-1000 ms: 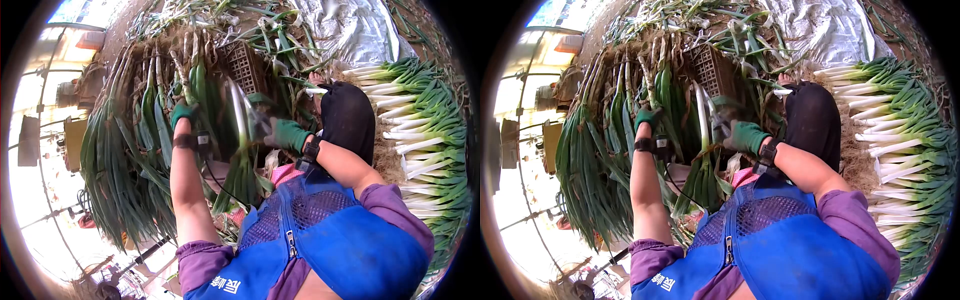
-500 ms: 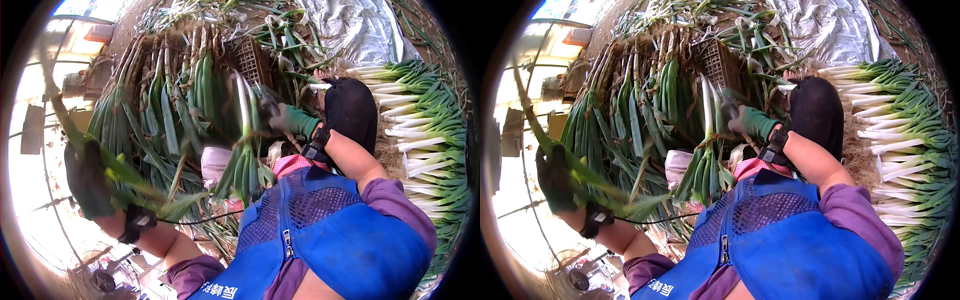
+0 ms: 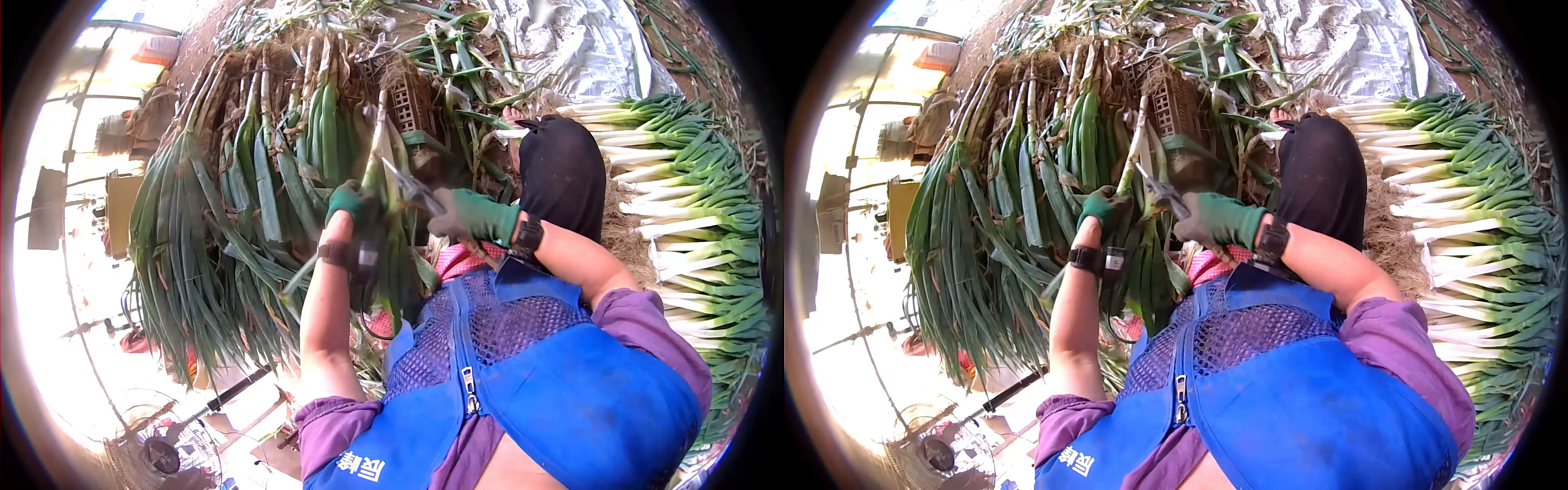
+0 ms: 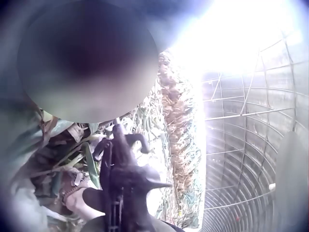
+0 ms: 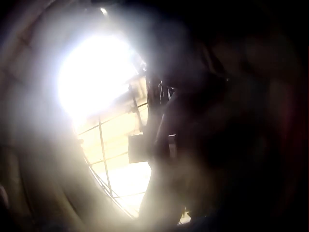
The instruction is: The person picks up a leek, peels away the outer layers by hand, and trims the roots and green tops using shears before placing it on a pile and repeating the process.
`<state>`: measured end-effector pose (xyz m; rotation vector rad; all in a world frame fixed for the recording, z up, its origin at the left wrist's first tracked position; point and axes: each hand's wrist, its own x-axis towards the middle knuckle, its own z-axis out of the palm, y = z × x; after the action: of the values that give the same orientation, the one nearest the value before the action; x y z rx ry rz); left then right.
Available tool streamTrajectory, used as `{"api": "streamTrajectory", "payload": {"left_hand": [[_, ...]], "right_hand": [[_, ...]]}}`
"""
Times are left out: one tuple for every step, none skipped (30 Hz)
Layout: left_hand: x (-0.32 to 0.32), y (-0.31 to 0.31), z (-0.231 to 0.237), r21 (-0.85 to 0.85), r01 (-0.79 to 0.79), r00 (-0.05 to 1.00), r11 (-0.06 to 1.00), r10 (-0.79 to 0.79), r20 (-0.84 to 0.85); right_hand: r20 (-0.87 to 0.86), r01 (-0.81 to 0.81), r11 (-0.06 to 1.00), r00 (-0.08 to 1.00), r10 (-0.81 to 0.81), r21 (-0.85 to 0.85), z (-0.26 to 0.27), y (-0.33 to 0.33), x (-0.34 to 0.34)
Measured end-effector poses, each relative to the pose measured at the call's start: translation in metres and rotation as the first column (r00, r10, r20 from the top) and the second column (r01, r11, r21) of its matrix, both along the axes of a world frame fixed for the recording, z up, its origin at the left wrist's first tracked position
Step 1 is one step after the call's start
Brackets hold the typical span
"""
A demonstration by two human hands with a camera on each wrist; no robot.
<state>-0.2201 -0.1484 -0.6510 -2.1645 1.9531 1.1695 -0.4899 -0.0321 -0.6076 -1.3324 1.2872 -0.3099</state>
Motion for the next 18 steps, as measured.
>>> {"api": "streamTrajectory", "payload": {"left_hand": [[0.008,0.001,-0.009,0.003,-0.029,0.995,1.0,0.029,-0.096],[0.017,0.003,-0.017,0.009,-0.059,0.98,0.998,0.059,-0.189],[0.019,0.003,-0.017,0.068,-0.096,0.96,0.993,0.111,-0.257],[0.023,0.001,-0.02,0.057,-0.083,0.963,0.995,0.095,-0.251],[0.025,-0.001,-0.021,0.044,-0.069,0.966,0.997,0.077,-0.245],[0.023,-0.002,-0.019,0.029,-0.053,0.969,0.998,0.059,-0.239],[0.021,-0.002,-0.016,0.0,-0.024,0.983,1.0,0.024,-0.182],[0.019,-0.002,-0.014,0.003,-0.034,0.986,0.999,0.034,-0.165],[0.016,-0.001,-0.01,0.008,-0.043,0.988,0.999,0.044,-0.146],[0.013,0.002,-0.006,0.017,-0.051,0.99,0.999,0.053,-0.129],[0.009,0.003,-0.003,0.009,-0.056,0.991,0.998,0.057,-0.123],[0.009,0.002,-0.004,-0.002,-0.063,0.991,0.998,0.062,-0.118],[0.009,0.002,-0.004,-0.014,-0.073,0.991,0.997,0.071,-0.111],[0.013,0.0,-0.011,-0.03,-0.074,0.989,0.997,0.07,-0.133],[0.015,-0.003,-0.017,-0.048,-0.077,0.986,0.996,0.068,-0.155],[0.019,-0.004,-0.022,-0.062,-0.08,0.982,0.995,0.068,-0.175],[0.024,-0.005,-0.027,-0.062,-0.064,0.989,0.996,0.055,-0.134],[0.015,-0.001,-0.012,-0.059,-0.046,0.995,0.997,0.04,-0.095]], "right_hand": [[-0.016,-0.033,0.999,0.999,0.032,-0.032,0.003,0.008,-0.002],[-0.032,-0.066,0.996,0.997,0.064,-0.063,0.009,0.016,-0.004],[-0.049,-0.111,0.992,0.993,0.109,-0.058,0.026,0.021,-0.008],[-0.054,-0.096,0.995,0.994,0.094,-0.039,0.022,0.022,-0.009],[-0.06,-0.08,0.997,0.995,0.079,-0.023,0.015,0.023,-0.011],[-0.067,-0.063,0.998,0.996,0.062,-0.008,0.017,0.023,-0.011],[-0.079,-0.083,0.995,0.993,0.088,0.055,0.02,0.023,-0.013],[-0.09,-0.116,0.993,0.989,0.119,0.03,0.025,0.025,-0.012],[-0.102,-0.149,0.989,0.984,0.149,0.008,0.034,0.03,-0.01],[-0.114,-0.179,0.984,0.978,0.177,-0.009,0.04,0.035,-0.007],[-0.13,-0.188,0.982,0.974,0.187,0.006,0.043,0.036,-0.005],[-0.125,-0.19,0.982,0.974,0.191,0.02,0.041,0.035,-0.003],[-0.12,-0.195,0.98,0.973,0.197,0.034,0.038,0.033,-0.002],[-0.113,-0.201,0.979,0.972,0.204,0.045,0.036,0.032,-0.001],[-0.1,-0.209,0.978,0.973,0.21,0.024,0.038,0.032,0.0],[-0.086,-0.218,0.976,0.972,0.218,0.005,0.041,0.035,0.0],[-0.071,-0.226,0.974,0.972,0.224,-0.011,0.042,0.037,0.001],[-0.085,-0.202,0.979,0.976,0.201,-0.002,0.04,0.037,0.002]]}}
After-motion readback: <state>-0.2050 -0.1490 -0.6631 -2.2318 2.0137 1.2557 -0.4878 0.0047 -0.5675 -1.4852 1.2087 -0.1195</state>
